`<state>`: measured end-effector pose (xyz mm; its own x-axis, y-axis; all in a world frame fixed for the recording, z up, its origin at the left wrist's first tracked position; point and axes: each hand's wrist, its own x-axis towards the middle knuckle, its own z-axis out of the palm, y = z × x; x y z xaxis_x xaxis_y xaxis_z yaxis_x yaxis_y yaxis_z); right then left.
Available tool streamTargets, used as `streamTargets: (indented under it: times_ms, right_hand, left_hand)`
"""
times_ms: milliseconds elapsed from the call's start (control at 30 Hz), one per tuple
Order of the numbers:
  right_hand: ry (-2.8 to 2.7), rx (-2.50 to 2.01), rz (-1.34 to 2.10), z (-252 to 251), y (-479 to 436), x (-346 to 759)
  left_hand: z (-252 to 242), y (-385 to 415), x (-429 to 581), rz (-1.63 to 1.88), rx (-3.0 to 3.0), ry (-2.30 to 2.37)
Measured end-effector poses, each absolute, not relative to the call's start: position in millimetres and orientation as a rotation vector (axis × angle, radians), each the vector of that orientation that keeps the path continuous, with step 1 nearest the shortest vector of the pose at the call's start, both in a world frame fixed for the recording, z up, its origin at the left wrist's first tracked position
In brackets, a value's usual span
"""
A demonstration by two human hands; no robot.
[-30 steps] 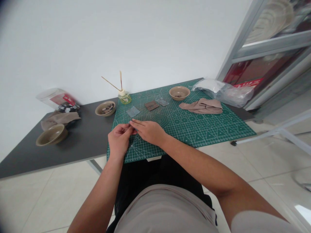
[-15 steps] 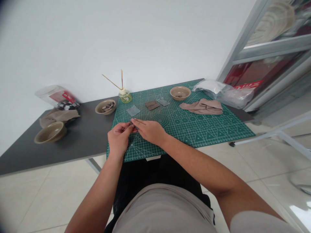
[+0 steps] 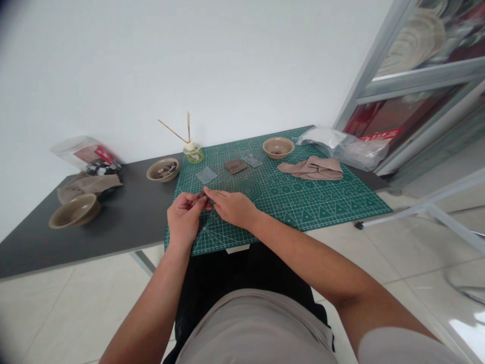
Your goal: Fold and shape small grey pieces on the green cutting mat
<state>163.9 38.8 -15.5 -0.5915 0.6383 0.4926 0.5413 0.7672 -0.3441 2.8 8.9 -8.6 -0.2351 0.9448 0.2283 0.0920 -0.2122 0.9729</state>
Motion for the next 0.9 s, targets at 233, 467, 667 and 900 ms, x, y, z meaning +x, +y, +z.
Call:
streamTargets:
  times_ms: [233, 467, 667, 900]
  right_hand:
    - [-2.407, -0.749, 0.133, -13.9, 37.9, 164.5]
    - [-2.37, -0.944, 0.222, -12.8, 38.2, 163.0]
    - [-2.14, -1.059, 0.369, -8.8, 41.7, 162.8]
    - [-1.887, -1.087, 0.38, -9.5, 53.3, 164.1]
  left_hand:
    - [-4.9, 8.9, 1.4, 1.422, 1.404, 1.47]
    - [-9.3, 8.5, 2.2, 1.526, 1.33, 1.354]
    - [-13.8, 12.9, 0.6, 1.735, 1.321, 1.343]
    - [-14.8, 13.3, -0.4, 1.773, 1.372, 1.412]
